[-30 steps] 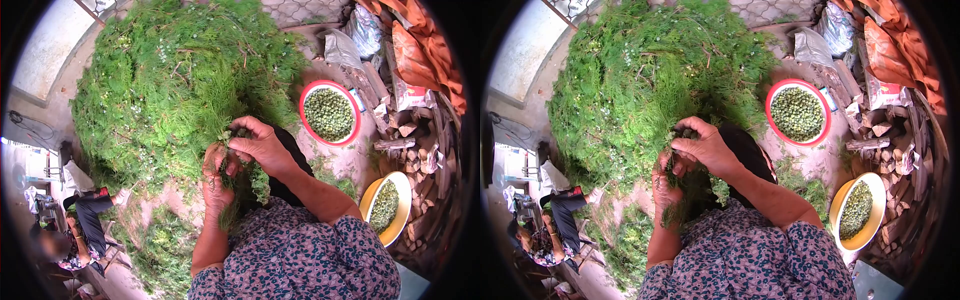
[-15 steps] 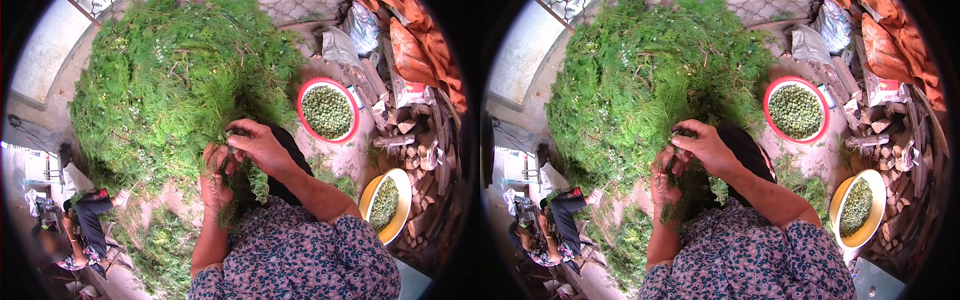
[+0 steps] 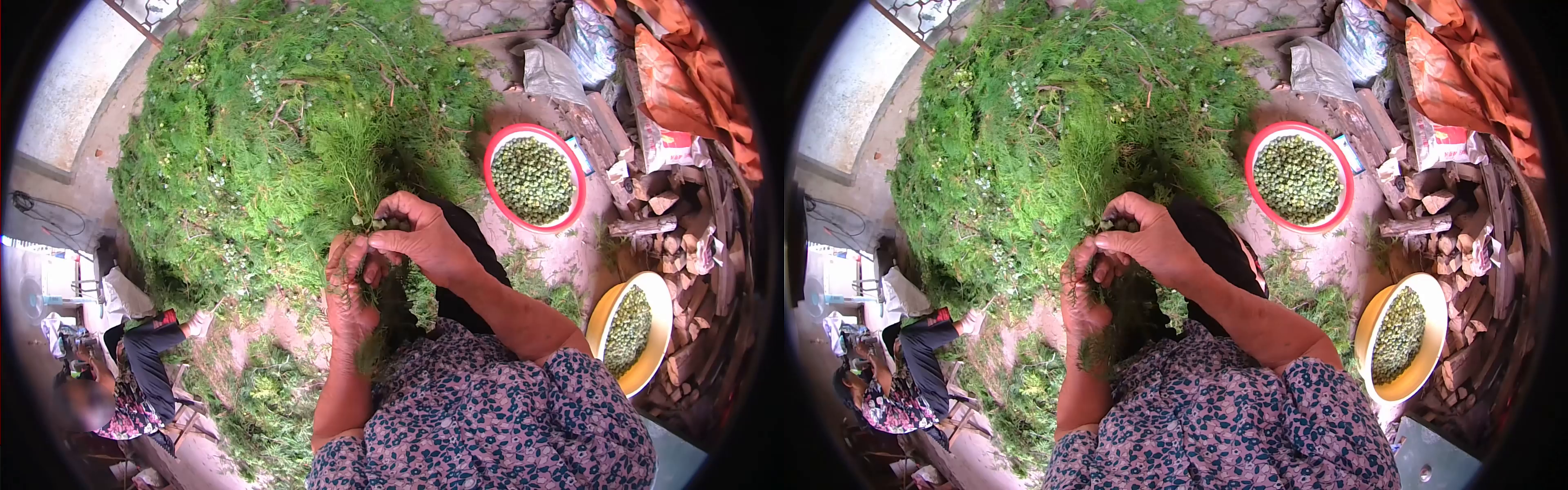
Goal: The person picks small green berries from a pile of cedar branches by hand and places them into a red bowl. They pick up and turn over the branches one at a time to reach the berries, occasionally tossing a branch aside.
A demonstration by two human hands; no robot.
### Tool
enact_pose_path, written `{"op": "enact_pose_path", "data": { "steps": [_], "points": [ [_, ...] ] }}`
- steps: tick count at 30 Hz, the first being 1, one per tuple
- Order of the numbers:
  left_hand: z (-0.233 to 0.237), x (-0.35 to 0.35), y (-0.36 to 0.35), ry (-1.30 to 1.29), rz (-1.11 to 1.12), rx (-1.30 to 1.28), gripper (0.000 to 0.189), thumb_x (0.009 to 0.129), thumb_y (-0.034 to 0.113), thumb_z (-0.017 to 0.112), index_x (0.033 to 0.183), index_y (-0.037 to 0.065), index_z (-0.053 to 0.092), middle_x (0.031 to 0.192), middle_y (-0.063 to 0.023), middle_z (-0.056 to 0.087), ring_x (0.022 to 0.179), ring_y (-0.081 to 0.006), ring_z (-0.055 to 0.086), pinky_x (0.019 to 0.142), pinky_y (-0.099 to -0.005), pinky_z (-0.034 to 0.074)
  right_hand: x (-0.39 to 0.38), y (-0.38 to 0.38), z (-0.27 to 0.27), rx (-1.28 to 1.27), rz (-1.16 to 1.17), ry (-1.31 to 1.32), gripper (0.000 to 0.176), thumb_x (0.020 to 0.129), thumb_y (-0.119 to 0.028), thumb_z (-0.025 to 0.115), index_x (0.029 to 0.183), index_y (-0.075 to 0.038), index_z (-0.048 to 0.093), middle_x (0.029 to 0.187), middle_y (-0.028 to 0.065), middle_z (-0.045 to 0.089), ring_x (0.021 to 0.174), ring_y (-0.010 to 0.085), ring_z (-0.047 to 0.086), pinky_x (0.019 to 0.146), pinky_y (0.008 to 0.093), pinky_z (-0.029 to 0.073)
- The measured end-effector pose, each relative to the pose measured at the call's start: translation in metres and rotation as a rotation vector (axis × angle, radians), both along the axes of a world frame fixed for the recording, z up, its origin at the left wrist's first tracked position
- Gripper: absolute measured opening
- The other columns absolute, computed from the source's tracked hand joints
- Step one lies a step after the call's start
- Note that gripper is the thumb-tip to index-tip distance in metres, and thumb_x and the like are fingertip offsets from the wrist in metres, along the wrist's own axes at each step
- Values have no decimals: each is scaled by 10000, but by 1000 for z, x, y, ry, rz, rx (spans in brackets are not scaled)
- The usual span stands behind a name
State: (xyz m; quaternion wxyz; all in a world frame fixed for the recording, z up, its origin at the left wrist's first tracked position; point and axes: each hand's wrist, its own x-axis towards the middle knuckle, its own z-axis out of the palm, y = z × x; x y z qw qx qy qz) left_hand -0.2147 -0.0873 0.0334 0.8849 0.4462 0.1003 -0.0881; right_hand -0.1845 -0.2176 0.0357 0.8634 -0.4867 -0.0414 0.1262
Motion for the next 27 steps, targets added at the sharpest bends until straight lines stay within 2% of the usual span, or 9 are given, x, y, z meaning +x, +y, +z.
{"op": "enact_pose_path", "data": {
  "steps": [1, 5, 7, 10, 15, 19, 24, 26, 27],
  "points": [
    [0, 0, -1, -27, 3, -9, 192, 829, 235, 606, 796, 105, 468, 608, 26, 435, 549, -56, 388, 547, -219, 319, 0, 0, 2, -135, -47, -62, 131, 806, -39, 629, 894, -12, 535, 702, 31, 551, 540, 84, 515, 464, 216, 407],
    [4, 0, 0, 50, 12, -4, 194, 824, 226, 608, 774, 103, 465, 587, 27, 421, 538, -64, 384, 547, -221, 320, 3, -7, 3, -97, 44, -47, 123, 799, -28, 622, 888, -14, 540, 700, 39, 557, 529, 91, 516, 460, 213, 399],
    [6, -1, -2, 47, 54, -44, 193, 818, 217, 615, 781, 86, 478, 570, 29, 406, 522, -73, 376, 545, -224, 323, 3, -8, 1, 257, 135, 197, 100, 801, -27, 603, 882, -19, 546, 715, 51, 564, 544, 111, 534, 456, 225, 400],
    [13, 0, 2, 101, 183, -77, 173, 810, 190, 629, 831, 60, 516, 581, 28, 425, 520, -80, 384, 534, -227, 327, -3, -14, 5, 417, 234, 250, 85, 819, -39, 578, 896, -26, 545, 724, 62, 570, 556, 132, 543, 455, 242, 409],
    [11, -1, 3, -7, 148, 50, 151, 805, 131, 649, 889, 38, 564, 646, 19, 513, 515, -74, 403, 496, -220, 326, -5, -18, 16, 434, 166, 264, 124, 847, -55, 534, 970, -62, 520, 812, 67, 568, 576, 137, 529, 430, 238, 370],
    [11, 2, -6, 31, 218, 68, 80, 800, 85, 649, 827, 46, 585, 661, 31, 525, 514, -55, 408, 479, -202, 317, -13, -17, 10, 447, 230, 242, 117, 873, -116, 546, 975, -73, 508, 821, 63, 568, 523, 123, 489, 408, 216, 344],
    [5, 0, -1, 27, 206, 154, 134, 804, 50, 630, 926, 1, 602, 665, 15, 538, 537, -68, 423, 521, -217, 367, -19, -15, 27, 293, 106, 184, 140, 858, -141, 591, 923, -18, 573, 761, 76, 610, 537, 106, 512, 418, 232, 375],
    [7, 0, -3, -36, 161, 193, 95, 805, 38, 623, 889, 1, 596, 652, 15, 524, 536, -67, 419, 519, -217, 363, -10, -12, 26, -486, -185, -294, 180, 832, -135, 608, 897, 33, 601, 732, 78, 623, 571, 130, 553, 503, 274, 441],
    [7, 0, -4, -38, 159, 192, 95, 805, 38, 623, 889, 1, 596, 652, 15, 524, 536, -67, 419, 519, -217, 363, -7, -11, 23, -488, -189, -295, 180, 832, -135, 608, 897, 33, 601, 732, 78, 623, 571, 130, 553, 503, 274, 441]
  ]
}}
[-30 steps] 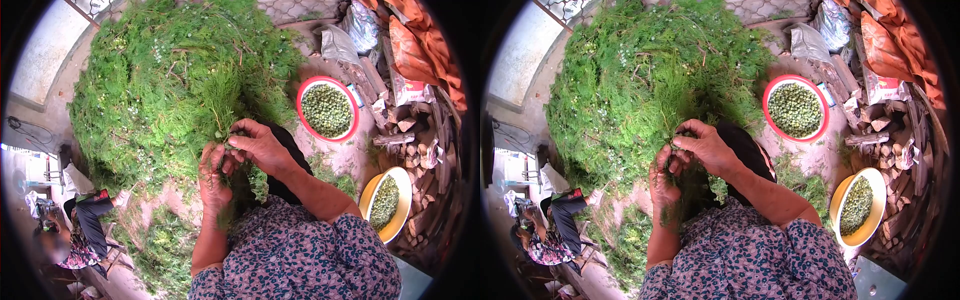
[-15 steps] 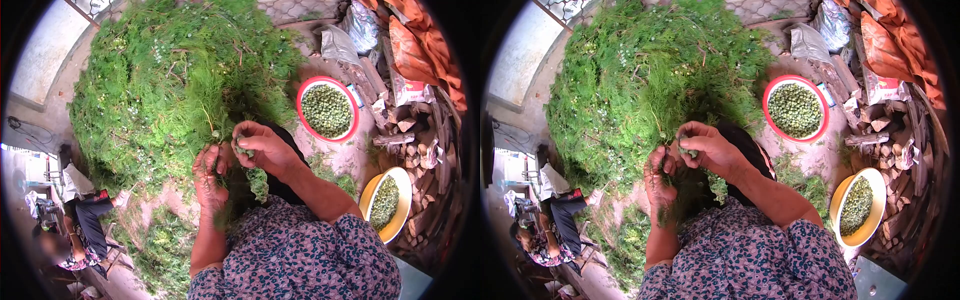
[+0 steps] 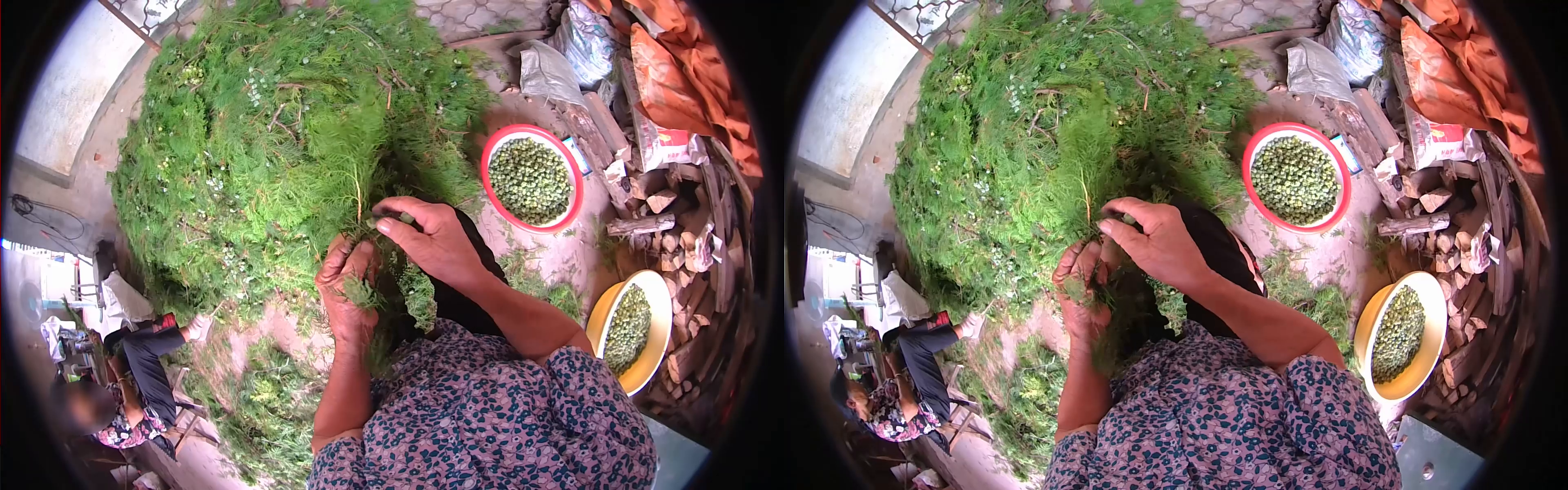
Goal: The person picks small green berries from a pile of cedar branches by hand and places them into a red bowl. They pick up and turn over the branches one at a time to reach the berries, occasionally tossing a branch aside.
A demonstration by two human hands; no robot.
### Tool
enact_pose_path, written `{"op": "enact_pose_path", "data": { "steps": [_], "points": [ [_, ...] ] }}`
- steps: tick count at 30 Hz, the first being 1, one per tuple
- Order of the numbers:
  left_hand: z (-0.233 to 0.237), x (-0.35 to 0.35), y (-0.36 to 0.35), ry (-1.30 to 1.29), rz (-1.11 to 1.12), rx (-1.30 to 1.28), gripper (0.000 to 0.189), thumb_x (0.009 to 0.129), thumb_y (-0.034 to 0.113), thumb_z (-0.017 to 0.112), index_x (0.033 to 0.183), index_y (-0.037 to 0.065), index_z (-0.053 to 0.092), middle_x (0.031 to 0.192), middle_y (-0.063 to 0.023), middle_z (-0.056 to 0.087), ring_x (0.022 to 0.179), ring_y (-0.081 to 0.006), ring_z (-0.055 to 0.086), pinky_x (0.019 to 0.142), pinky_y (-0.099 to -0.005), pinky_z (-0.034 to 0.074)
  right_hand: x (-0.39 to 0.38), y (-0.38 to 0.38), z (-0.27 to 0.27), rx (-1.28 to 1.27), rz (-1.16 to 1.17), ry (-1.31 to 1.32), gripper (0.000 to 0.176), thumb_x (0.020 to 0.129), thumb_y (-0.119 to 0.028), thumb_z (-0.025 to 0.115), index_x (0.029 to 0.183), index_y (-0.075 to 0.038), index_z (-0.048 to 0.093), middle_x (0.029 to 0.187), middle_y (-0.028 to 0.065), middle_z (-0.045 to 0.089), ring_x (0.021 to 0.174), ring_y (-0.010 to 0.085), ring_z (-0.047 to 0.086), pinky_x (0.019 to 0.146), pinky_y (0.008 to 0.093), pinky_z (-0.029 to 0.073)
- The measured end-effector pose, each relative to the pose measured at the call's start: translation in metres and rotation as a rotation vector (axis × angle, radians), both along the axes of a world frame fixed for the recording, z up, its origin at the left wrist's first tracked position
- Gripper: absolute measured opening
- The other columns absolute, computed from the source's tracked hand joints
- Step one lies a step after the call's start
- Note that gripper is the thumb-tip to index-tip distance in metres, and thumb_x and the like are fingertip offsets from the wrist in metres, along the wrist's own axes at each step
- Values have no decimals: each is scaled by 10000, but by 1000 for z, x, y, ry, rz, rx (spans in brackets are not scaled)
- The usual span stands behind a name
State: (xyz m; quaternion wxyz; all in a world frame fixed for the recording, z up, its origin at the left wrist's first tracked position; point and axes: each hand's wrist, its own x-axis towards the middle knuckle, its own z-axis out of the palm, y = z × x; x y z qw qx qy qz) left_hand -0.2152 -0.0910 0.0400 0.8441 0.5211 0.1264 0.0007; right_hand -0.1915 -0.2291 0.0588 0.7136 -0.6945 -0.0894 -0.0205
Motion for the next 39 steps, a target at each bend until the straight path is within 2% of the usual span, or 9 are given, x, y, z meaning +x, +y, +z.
{"op": "enact_pose_path", "data": {
  "steps": [2, 6, 10, 15, 20, 23, 32, 36, 39],
  "points": [
    [0, -1, -2, -13, 7, 55, 35, 810, 29, 606, 824, 11, 580, 621, 22, 491, 532, -68, 413, 513, -218, 354, 5, 1, -9, -163, -59, -106, 205, 809, -126, 619, 896, 58, 597, 718, 88, 626, 610, 146, 579, 589, 290, 467],
    [-5, -1, -3, -31, -17, 74, 86, 810, 74, 611, 764, 29, 554, 587, 25, 452, 521, -74, 392, 519, -217, 338, 8, 2, -18, -235, -57, -181, 180, 824, -141, 617, 889, 26, 595, 644, 52, 590, 581, 103, 551, 523, 275, 441],
    [1, -2, 1, 20, -15, -75, 75, 782, 57, 614, 780, 63, 539, 606, 32, 439, 504, -70, 385, 506, -221, 338, 12, -11, -1, 425, -97, 380, 139, 881, -210, 577, 898, -73, 553, 736, -8, 542, 610, 38, 490, 462, 191, 383],
    [-2, 1, 5, 32, -61, -195, 187, 798, 226, 611, 741, 100, 484, 555, 28, 374, 496, -90, 333, 551, -245, 324, 10, -29, -11, 813, 109, 523, 114, 847, -153, 608, 908, -68, 564, 806, 23, 566, 613, 81, 511, 412, 178, 327],
    [-7, 1, 3, -20, -138, -207, 280, 833, 361, 564, 786, 94, 494, 544, 26, 348, 505, -115, 315, 543, -257, 293, -6, -6, -29, 561, 231, 572, 177, 838, -160, 625, 981, -58, 603, 820, 1, 566, 551, 57, 490, 434, 162, 345],
    [-10, -2, 3, -31, -149, -151, 288, 837, 362, 568, 815, 86, 488, 559, 25, 361, 501, -98, 319, 543, -249, 306, -5, 8, -23, 378, 37, 303, 258, 846, -159, 607, 1067, -31, 567, 812, 5, 552, 594, 31, 486, 472, 186, 411],
    [-14, -4, 4, -39, -145, -130, 343, 833, 404, 580, 846, 76, 478, 602, 21, 401, 489, -64, 328, 521, -237, 335, 10, 1, -38, 367, 207, 307, 199, 849, -151, 598, 991, -17, 557, 629, -20, 522, 510, 26, 459, 427, 191, 346],
    [-11, -3, -1, -54, -119, -242, 288, 846, 335, 595, 871, 69, 488, 607, 23, 418, 494, -61, 342, 520, -235, 347, 7, 5, -36, 282, 152, 265, 181, 850, -152, 598, 964, -16, 562, 621, -15, 524, 477, 34, 449, 415, 199, 346],
    [-11, -3, -2, -99, -153, -144, 201, 855, 237, 606, 889, 66, 504, 597, 26, 426, 495, -61, 356, 512, -229, 355, 4, 9, -35, 8, -81, 1, 170, 857, -159, 589, 941, -13, 563, 626, -16, 532, 466, 43, 451, 405, 204, 346]
  ]
}}
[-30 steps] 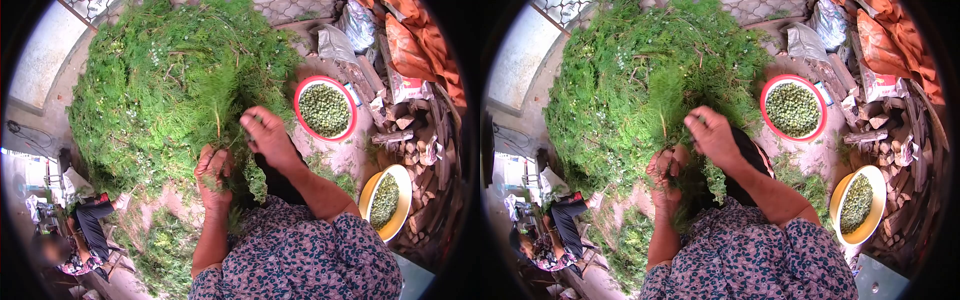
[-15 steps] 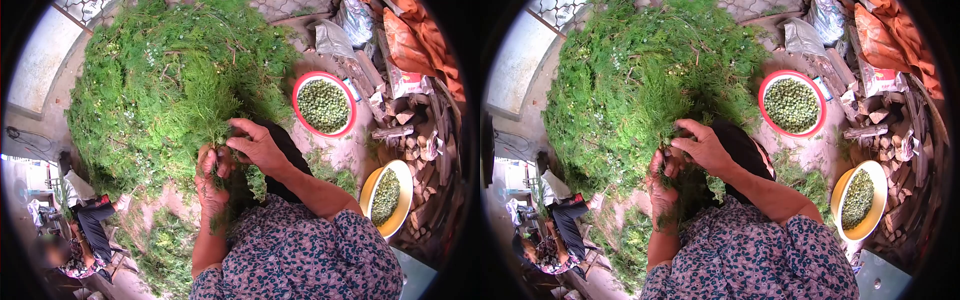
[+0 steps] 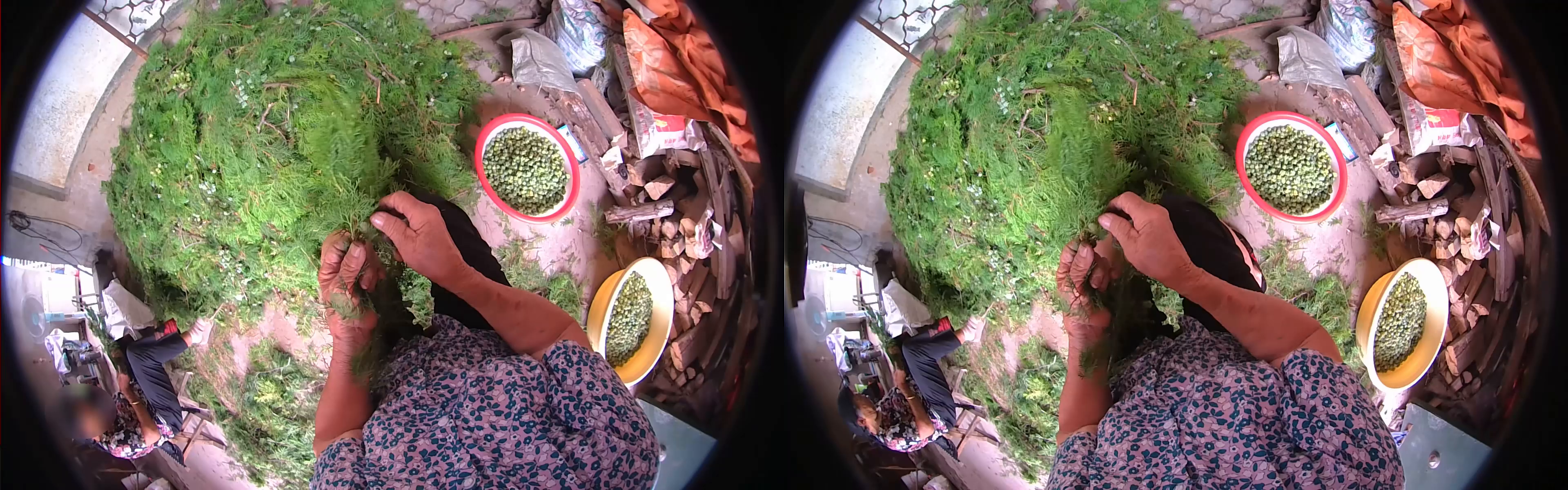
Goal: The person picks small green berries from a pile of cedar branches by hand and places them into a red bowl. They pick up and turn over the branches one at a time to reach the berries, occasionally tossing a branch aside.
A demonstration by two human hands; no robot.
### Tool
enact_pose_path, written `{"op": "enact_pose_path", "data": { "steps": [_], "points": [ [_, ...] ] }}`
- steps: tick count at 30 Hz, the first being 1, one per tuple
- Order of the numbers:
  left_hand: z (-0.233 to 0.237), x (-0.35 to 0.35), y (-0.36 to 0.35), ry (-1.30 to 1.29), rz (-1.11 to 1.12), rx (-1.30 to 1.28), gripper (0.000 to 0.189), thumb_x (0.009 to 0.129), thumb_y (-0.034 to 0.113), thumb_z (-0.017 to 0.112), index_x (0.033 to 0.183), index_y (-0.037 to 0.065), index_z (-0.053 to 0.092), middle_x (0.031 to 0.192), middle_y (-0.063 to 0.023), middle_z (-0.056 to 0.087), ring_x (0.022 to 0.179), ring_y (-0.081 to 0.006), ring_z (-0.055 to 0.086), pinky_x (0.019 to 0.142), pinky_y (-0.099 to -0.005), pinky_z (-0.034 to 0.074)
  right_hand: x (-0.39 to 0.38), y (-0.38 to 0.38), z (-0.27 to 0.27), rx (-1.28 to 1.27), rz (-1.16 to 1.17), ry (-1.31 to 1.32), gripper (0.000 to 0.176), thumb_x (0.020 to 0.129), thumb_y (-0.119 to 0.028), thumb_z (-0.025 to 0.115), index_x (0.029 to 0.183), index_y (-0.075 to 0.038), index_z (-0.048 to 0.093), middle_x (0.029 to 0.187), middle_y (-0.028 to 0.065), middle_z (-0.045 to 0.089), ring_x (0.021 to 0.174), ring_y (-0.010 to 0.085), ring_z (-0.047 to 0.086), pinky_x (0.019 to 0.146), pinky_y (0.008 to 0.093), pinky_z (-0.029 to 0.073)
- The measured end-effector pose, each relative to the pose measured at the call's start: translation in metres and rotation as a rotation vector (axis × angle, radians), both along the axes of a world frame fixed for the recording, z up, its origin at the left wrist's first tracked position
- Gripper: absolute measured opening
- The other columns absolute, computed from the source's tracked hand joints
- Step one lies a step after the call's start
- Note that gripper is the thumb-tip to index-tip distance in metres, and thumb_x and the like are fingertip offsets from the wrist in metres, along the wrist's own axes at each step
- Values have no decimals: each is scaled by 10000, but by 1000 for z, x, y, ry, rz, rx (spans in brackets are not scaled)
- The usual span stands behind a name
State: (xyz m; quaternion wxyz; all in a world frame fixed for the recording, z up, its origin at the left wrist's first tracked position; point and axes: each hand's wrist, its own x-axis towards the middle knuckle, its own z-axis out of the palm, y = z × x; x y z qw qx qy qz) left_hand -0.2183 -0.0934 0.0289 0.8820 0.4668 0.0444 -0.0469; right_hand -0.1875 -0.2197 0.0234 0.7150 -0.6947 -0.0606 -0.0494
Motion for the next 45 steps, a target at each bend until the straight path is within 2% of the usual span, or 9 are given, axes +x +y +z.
{"op": "enact_pose_path", "data": {
  "steps": [3, 5, 8, 18, 30, 32, 39, 43, 45],
  "points": [
    [-3, 0, -2, 71, 42, 3, 155, 850, 169, 613, 914, 62, 521, 583, 32, 426, 487, -62, 364, 492, -222, 353, -2, -3, 11, 197, 33, 293, 173, 872, -182, 571, 922, -17, 563, 634, -15, 526, 504, 50, 466, 415, 198, 356],
    [-2, 1, -2, 66, 36, 19, 176, 850, 201, 617, 898, 52, 536, 586, 31, 429, 477, -61, 359, 476, -223, 346, -3, -7, 11, 627, 195, 514, 176, 885, -199, 553, 920, -27, 565, 700, -7, 529, 553, 56, 481, 421, 193, 354],
    [-1, 1, 1, 61, 8, 13, 193, 847, 218, 621, 886, 44, 547, 588, 28, 433, 477, -61, 358, 481, -222, 351, 0, -8, 10, 753, 206, 560, 173, 896, -192, 528, 969, -40, 565, 759, 21, 549, 496, 80, 455, 394, 201, 303],
    [7, 0, -2, 48, 57, 44, 242, 842, 262, 626, 871, 32, 555, 592, 28, 441, 478, -63, 353, 468, -216, 285, -3, -12, 2, 897, 329, 571, 189, 916, -162, 474, 1045, -35, 528, 804, 62, 536, 522, 108, 469, 400, 214, 320],
    [7, -2, -1, 118, 35, -24, 265, 800, 272, 666, 878, 57, 532, 606, 31, 437, 472, -67, 345, 482, -218, 314, -4, -13, -4, 1153, 440, 611, 168, 948, -204, 417, 967, -65, 511, 709, 18, 507, 433, 57, 369, 358, 194, 261],
    [5, -1, -2, 103, 121, -62, 252, 818, 301, 647, 802, 63, 564, 490, 52, 351, 450, -75, 304, 514, -259, 317, -5, -16, -6, 1315, 394, 593, 160, 943, -186, 428, 951, -46, 506, 726, 53, 527, 450, 75, 405, 374, 216, 292],
    [12, -1, 2, 35, 104, 33, 266, 820, 279, 641, 791, 36, 537, 539, 12, 407, 469, -87, 353, 493, -232, 316, -2, -23, 21, 969, 151, 518, 144, 911, -183, 526, 972, -54, 538, 807, 63, 557, 569, 101, 493, 435, 212, 351],
    [7, -1, 0, 19, 128, 140, 262, 827, 263, 635, 771, 28, 532, 548, -1, 422, 475, -94, 353, 494, -229, 305, -7, -18, 14, 683, 298, 317, 146, 864, -139, 586, 966, -34, 576, 885, 71, 579, 633, 120, 524, 478, 230, 397],
    [5, -2, -2, 2, 107, 182, 276, 827, 269, 634, 785, 12, 541, 554, -2, 424, 484, -83, 351, 485, -218, 292, -6, -7, 15, -57, 1, -116, 175, 792, -111, 660, 918, -3, 603, 876, 57, 599, 674, 122, 551, 567, 242, 442]
  ]
}}
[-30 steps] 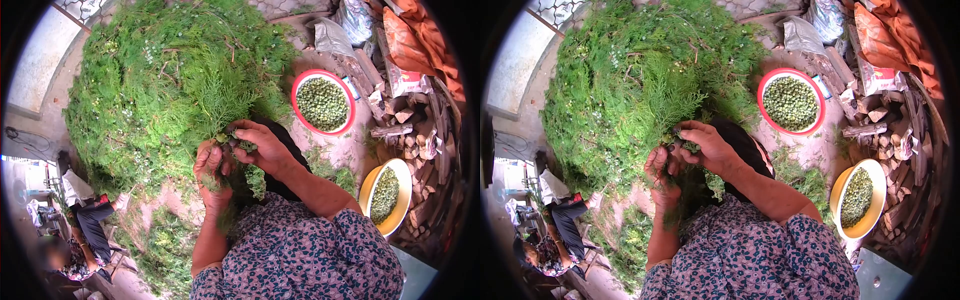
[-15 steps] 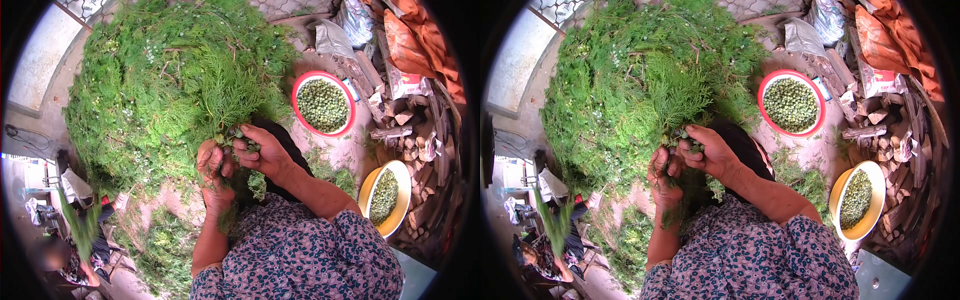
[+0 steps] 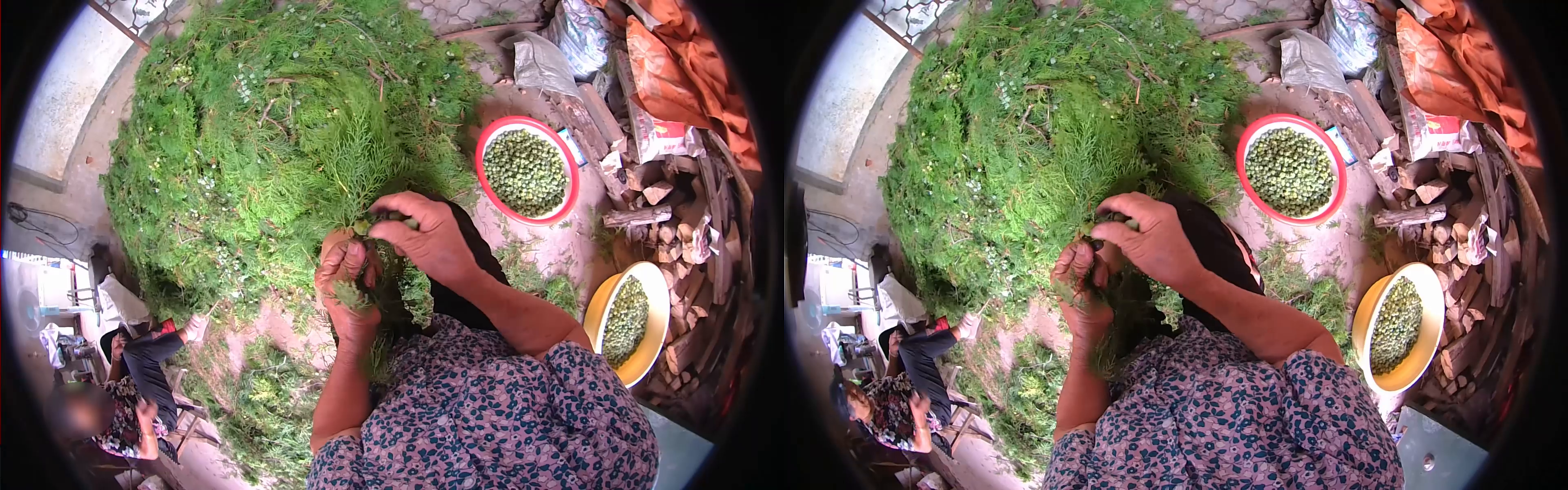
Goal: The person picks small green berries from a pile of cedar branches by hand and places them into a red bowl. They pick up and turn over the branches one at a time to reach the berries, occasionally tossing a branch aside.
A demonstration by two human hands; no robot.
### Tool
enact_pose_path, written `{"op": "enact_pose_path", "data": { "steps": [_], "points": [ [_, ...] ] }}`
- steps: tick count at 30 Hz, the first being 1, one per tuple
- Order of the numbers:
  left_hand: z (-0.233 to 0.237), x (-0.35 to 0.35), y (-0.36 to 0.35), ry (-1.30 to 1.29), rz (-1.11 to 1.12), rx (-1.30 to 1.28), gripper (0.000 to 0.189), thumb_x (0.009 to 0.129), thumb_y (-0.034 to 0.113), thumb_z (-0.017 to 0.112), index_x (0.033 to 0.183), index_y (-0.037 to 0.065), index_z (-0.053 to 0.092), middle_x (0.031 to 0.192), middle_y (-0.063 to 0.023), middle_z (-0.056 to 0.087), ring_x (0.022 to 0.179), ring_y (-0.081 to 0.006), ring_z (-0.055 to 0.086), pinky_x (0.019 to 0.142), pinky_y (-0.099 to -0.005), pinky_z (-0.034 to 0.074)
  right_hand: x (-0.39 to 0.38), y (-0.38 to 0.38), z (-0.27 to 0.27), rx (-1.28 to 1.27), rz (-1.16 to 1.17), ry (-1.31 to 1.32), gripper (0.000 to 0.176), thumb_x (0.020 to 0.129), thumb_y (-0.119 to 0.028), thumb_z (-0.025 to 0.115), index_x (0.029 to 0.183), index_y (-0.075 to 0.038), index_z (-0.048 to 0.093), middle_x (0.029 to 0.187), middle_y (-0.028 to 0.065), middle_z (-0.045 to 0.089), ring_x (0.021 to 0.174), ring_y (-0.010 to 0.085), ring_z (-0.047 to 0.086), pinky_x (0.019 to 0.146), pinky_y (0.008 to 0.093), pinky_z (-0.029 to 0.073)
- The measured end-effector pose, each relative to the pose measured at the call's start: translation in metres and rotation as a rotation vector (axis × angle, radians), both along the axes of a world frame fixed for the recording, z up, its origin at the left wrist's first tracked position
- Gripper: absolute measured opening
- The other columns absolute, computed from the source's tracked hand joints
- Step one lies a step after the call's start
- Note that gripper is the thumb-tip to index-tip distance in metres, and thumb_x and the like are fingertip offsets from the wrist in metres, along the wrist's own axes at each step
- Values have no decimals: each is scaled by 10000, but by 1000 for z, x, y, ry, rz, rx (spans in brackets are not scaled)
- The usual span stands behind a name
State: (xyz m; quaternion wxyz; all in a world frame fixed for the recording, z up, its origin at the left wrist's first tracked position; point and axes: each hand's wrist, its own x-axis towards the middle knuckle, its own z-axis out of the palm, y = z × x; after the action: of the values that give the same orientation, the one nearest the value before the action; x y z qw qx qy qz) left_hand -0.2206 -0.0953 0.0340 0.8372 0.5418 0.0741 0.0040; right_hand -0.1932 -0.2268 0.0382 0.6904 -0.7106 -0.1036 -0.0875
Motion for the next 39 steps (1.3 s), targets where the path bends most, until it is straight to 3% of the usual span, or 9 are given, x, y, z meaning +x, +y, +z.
{"op": "enact_pose_path", "data": {
  "steps": [6, 8, 14, 22, 28, 29, 30, 34, 39],
  "points": [
    [2, -3, 0, 53, -14, 56, 251, 827, 239, 630, 726, 23, 551, 560, 27, 424, 489, -68, 353, 463, -212, 255, 3, 1, -1, -125, -60, -74, 170, 774, -133, 661, 845, 14, 615, 739, 81, 596, 636, 157, 568, 544, 277, 444],
    [-4, -2, 2, 28, -51, 30, 252, 824, 259, 635, 802, 17, 570, 555, 38, 412, 480, -59, 332, 461, -207, 244, 6, -9, 2, 497, 275, 610, 187, 833, -202, 623, 857, -17, 626, 708, 32, 568, 581, 95, 527, 468, 232, 394],
    [6, 2, -2, 92, 20, -50, 224, 803, 221, 653, 717, 44, 547, 521, 17, 407, 482, -83, 350, 481, -227, 289, 12, -39, -15, 778, 93, 585, 245, 875, -282, 587, 806, -51, 543, 694, 14, 495, 486, 82, 445, 367, 207, 289],
    [-14, 7, 13, 106, 81, -200, 263, 791, 292, 658, 813, 52, 554, 507, 31, 374, 453, -85, 319, 510, -244, 315, 68, -170, -105, 1179, -398, 594, 153, 894, -165, 508, 921, -16, 488, 830, 124, 517, 752, 248, 516, 544, 322, 443],
    [-16, 9, 13, 69, -56, -271, 262, 827, 293, 632, 817, 44, 552, 506, 25, 372, 445, -82, 313, 567, -261, 367, 68, -229, -82, 1111, -743, 416, 575, 908, -388, 487, 1312, -33, 285, 1310, 181, 324, 1183, 342, 367, 959, 567, 384],
    [-19, 9, 13, 57, -44, -267, 259, 827, 292, 631, 816, 45, 553, 504, 26, 366, 447, -83, 312, 561, -266, 367, 62, -233, -88, 750, -658, 331, 703, 895, -429, 491, 1384, -50, 157, 1409, 187, 177, 1278, 356, 255, 991, 589, 330],
    [-20, 8, 13, 47, -27, -258, 255, 828, 290, 630, 815, 47, 554, 502, 28, 361, 449, -83, 311, 554, -272, 367, 67, -244, -83, 1067, -756, 436, 632, 910, -431, 462, 1315, 17, 275, 1228, 199, 406, 1168, 320, 391, 899, 521, 449],
    [-15, 7, 10, 13, -28, -177, 262, 874, 342, 568, 822, 85, 552, 488, 60, 324, 461, -72, 270, 557, -244, 309, 90, -324, -175, 772, -770, 370, 529, 915, -433, 426, 1210, 5, 398, 1246, 177, 400, 1176, 328, 387, 957, 583, 353],
    [-15, 10, 15, 53, -35, -298, 256, 874, 332, 566, 796, 88, 558, 488, 62, 315, 468, -75, 262, 560, -257, 309, 83, -283, -121, 815, -927, 349, 241, 909, -145, 477, 1095, 8, 475, 1095, 166, 511, 1019, 315, 499, 912, 491, 429]
  ]
}}
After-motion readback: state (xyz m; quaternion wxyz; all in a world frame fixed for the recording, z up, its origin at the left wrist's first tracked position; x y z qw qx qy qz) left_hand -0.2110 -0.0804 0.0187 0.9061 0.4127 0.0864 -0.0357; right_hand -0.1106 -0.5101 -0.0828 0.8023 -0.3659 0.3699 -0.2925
